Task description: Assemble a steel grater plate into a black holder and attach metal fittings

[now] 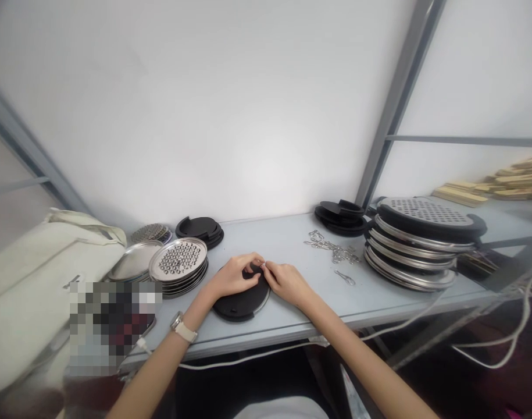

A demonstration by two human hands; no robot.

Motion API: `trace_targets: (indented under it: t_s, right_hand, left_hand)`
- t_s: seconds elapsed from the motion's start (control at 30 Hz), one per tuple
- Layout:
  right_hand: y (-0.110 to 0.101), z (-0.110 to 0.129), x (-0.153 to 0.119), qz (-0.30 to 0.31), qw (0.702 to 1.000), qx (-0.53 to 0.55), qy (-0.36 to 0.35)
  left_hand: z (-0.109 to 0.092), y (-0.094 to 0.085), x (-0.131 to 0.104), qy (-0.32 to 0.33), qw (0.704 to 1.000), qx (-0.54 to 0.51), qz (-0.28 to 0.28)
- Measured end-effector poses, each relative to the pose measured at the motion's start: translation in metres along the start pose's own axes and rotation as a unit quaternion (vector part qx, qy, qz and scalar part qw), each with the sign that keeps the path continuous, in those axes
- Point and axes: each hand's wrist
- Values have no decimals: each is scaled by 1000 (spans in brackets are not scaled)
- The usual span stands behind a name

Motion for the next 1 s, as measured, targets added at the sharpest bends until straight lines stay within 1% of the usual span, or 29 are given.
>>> trace_targets:
  t_s: [0.23, 0.57, 1.0]
  right_hand:
    - [0, -1, 0, -15, 1000, 7, 10]
    - [3, -3, 1, 17, 999, -28, 8]
    - [4, -3, 1, 21, 999, -33, 10]
  left_hand:
    - [2, 2, 0, -9, 1000, 18, 1]
    - [2, 1, -2, -15, 999, 36, -7]
    - [1, 0, -2, -10, 999, 46, -5]
Point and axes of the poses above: each hand's wrist, its own x-axis towards the middle knuckle, its own y-axis out of the palm, z = x × y, and after that the axes turned 4 degrees about -z, right-handed
